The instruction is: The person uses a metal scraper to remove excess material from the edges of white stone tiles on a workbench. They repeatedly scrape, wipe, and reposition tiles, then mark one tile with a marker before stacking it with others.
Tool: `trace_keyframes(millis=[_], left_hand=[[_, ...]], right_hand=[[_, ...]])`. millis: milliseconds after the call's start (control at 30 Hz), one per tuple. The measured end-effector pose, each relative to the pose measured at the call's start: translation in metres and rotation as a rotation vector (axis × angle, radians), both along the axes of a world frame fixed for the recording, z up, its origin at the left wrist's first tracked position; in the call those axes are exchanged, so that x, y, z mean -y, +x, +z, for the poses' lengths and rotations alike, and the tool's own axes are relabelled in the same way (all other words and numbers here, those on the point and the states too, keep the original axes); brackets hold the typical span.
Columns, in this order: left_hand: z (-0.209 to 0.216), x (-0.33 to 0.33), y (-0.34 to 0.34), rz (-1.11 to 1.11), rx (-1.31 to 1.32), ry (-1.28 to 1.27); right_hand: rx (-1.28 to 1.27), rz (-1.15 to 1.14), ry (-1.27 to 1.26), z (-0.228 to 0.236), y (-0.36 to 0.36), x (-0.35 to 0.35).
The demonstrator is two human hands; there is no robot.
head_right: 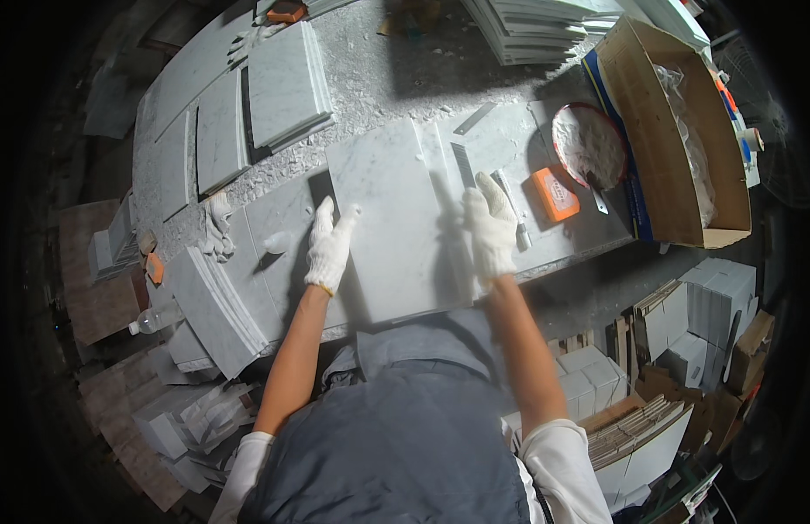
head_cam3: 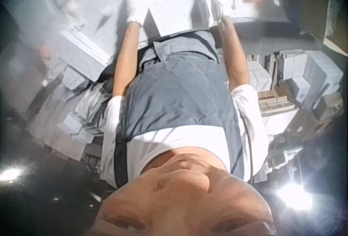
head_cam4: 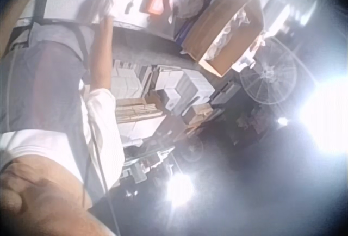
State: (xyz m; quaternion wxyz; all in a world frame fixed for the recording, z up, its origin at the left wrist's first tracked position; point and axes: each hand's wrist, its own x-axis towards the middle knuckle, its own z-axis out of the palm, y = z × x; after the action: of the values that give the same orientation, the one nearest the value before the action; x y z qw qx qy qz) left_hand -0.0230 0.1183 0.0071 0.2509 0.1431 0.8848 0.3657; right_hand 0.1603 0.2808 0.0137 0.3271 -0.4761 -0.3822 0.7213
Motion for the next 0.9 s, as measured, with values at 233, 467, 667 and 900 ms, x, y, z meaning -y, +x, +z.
trace_keyframes(millis=[233, 467, 667, 900], left_hand=[[-0.012, -0.029, 0.008, 0.067, -0.029, 0.16], [0.002, -0.048, 0.023, -0.123, -0.187, 0.049], [-0.002, -0.049, 0.026, -0.156, -0.183, 0.027], [0.015, -0.008, 0.042, -0.143, -0.264, 0.024]], right_hand=[[-0.149, 0.154, -0.25, 0.011, 0.039, -0.001], [-0.255, 0.207, -0.28, -0.012, 0.04, 0.006], [-0.158, 0.157, -0.286, -0.012, 0.04, 0.006], [-0.003, 0.155, -0.153, -0.011, 0.053, -0.017]])
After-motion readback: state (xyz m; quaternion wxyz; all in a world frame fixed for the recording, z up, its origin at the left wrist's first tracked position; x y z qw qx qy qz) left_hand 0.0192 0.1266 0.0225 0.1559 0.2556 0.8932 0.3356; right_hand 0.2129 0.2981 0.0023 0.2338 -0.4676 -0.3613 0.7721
